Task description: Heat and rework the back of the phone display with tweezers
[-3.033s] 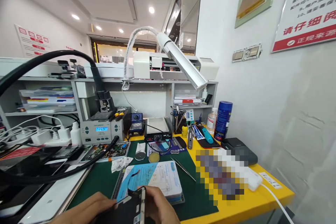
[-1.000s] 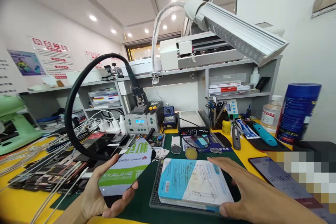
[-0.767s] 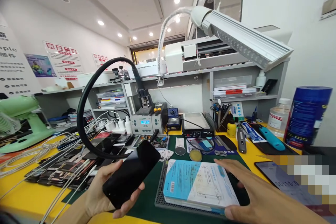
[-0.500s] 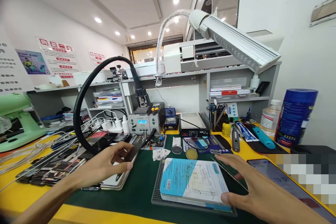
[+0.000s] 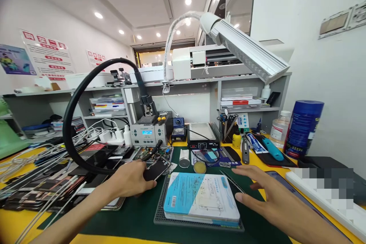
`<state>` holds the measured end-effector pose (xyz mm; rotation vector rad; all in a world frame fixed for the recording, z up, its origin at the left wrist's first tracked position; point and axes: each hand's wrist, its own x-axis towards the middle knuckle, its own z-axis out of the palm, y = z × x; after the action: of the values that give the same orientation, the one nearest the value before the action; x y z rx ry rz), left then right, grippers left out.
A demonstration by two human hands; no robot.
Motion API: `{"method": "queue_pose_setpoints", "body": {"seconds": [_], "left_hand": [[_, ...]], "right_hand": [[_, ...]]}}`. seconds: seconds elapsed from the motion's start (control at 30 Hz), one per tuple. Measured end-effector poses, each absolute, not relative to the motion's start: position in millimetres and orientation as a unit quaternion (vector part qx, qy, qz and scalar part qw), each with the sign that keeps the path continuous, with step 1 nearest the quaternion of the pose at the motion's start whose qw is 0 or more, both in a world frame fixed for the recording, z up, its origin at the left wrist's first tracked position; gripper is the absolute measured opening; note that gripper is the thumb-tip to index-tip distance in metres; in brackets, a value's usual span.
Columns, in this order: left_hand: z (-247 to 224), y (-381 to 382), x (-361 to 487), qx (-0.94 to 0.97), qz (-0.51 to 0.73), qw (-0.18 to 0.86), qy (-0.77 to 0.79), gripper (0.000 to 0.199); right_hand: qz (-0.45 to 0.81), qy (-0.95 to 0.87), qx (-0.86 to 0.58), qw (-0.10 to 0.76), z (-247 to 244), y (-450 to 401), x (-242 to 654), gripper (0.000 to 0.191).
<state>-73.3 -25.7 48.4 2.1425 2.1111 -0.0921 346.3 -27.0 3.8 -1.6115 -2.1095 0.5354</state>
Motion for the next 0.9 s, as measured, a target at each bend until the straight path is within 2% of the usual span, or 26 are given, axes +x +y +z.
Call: {"method": "queue_pose_setpoints", "body": {"seconds": [0.17, 0.47, 0.73, 0.9], "left_hand": [[44, -42, -64, 0.7, -0.064, 0.044, 0.709, 0.045], [39, -59, -69, 0.723, -0.091, 0.024, 0.685, 0.057], [54, -4, -55, 0.796, -0.077, -0.01, 0.6, 0.023], [29, 40, -38, 0.796, -0.051, 0.036, 0.602, 0.027]], "right_hand": [[0.188, -0.753, -0.589, 0.223, 22, -39, 331, 0.059], [0.215, -0.735, -0.572, 0.294, -3, -28, 328, 0.051], [0.14, -0.7, -0.607, 0.349, -19, -12, 327, 0.044], [0.094, -0.711, -0.637, 0.281, -28, -14, 332, 0.036]]}}
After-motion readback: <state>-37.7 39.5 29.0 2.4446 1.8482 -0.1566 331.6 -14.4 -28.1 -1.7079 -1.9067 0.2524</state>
